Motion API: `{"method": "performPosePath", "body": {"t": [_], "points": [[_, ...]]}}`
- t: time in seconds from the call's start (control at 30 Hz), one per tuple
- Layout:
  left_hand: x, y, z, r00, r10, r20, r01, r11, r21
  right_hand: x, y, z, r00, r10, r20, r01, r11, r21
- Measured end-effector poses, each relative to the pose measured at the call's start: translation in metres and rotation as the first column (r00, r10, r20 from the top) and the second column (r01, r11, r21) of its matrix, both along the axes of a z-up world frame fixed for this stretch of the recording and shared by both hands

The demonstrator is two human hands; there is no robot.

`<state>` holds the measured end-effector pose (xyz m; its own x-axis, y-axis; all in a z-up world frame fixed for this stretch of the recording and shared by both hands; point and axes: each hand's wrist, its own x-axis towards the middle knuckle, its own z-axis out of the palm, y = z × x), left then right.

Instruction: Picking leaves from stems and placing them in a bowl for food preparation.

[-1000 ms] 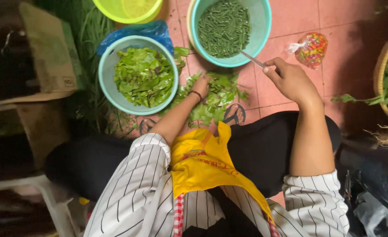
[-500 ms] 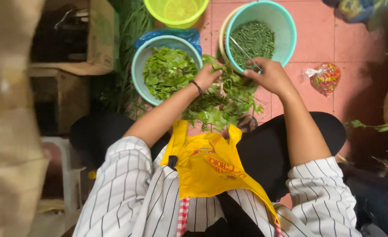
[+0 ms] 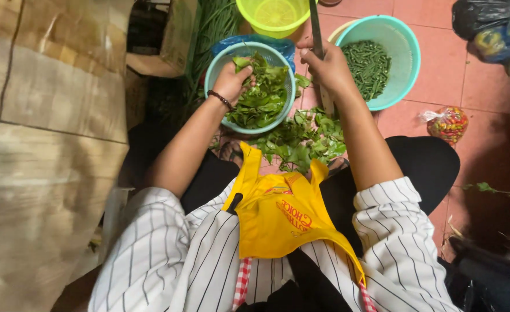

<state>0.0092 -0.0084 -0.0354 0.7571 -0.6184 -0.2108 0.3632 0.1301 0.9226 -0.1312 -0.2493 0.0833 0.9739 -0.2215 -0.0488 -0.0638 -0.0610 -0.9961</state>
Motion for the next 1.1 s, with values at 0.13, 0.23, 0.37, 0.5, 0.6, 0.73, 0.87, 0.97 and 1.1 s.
{"method": "performPosePath", "body": {"t": [0.13, 0.23, 0.37, 0.5, 0.6, 0.73, 0.87, 0.97, 1.1], "points": [[-0.007, -0.001, 0.001, 0.997, 0.051, -0.063, -0.050, 0.999, 0.020, 0.000, 0.014, -0.010, 0.996, -0.079, -0.040, 0.080, 0.996, 0.027], [0.003, -0.005, -0.015, 0.998, 0.029, -0.054, -0.029, 1.000, 0.008, 0.002, 0.020, -0.025, 0.994, -0.095, -0.059, 0.097, 0.994, 0.045], [0.010, -0.007, -0.039, 1.000, 0.017, -0.022, -0.019, 0.995, -0.101, 0.001, 0.035, -0.020, 0.995, -0.088, -0.054, 0.082, 0.990, -0.111], [0.005, -0.006, -0.027, 0.999, 0.028, 0.036, -0.026, 0.999, -0.038, 0.008, 0.045, -0.030, 0.975, -0.052, 0.218, 0.130, 0.925, -0.357], [0.005, -0.007, -0.034, 0.998, 0.013, 0.060, -0.012, 1.000, -0.016, 0.009, 0.053, -0.022, 0.987, -0.018, 0.159, 0.097, 0.858, -0.504], [0.012, -0.009, -0.053, 0.987, 0.023, 0.160, -0.027, 0.999, 0.019, 0.017, 0.044, -0.053, 0.969, 0.010, 0.249, 0.135, 0.819, -0.558], [0.026, -0.009, -0.073, 0.941, 0.108, 0.321, -0.153, 0.981, 0.118, 0.022, 0.047, -0.044, 0.955, -0.160, 0.251, 0.272, 0.810, -0.519], [0.018, -0.008, -0.050, 0.903, 0.099, 0.418, -0.219, 0.944, 0.248, 0.024, 0.047, -0.043, 0.966, -0.205, 0.157, 0.249, 0.897, -0.364], [0.002, -0.008, -0.030, 0.758, 0.018, 0.652, -0.313, 0.887, 0.339, 0.027, 0.060, -0.043, 0.980, -0.139, 0.142, 0.168, 0.963, -0.213]]}}
